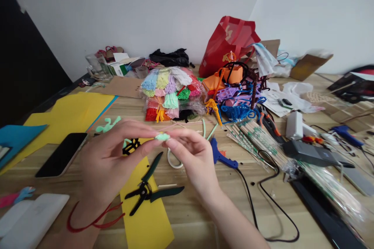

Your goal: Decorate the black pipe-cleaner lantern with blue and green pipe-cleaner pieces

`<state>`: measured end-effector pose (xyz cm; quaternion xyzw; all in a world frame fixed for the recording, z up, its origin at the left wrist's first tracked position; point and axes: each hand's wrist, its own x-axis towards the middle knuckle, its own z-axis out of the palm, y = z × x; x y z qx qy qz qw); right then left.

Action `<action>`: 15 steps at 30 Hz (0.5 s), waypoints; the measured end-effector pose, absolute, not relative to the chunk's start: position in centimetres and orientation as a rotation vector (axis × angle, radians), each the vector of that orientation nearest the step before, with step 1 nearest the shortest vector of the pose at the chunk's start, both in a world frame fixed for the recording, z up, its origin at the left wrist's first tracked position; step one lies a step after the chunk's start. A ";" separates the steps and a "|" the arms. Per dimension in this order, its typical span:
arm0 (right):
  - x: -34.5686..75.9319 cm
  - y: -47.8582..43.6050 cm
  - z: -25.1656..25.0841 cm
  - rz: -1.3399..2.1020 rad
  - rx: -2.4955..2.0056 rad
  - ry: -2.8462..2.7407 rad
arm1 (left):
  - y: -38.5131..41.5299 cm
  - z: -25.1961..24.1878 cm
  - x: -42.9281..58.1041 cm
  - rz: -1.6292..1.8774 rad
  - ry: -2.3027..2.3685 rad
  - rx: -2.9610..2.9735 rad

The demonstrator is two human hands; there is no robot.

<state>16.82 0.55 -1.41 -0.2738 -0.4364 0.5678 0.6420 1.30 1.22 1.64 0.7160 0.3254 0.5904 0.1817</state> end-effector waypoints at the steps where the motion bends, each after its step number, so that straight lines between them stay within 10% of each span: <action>1: 16.8 0.4 -1.3 1.255 -0.637 -0.991 | 1.1 1.7 1.4 1.683 0.913 2.031; 15: 16.9 -0.1 -0.5 1.041 -0.700 -1.071 | 0.6 2.0 1.2 1.624 0.958 2.160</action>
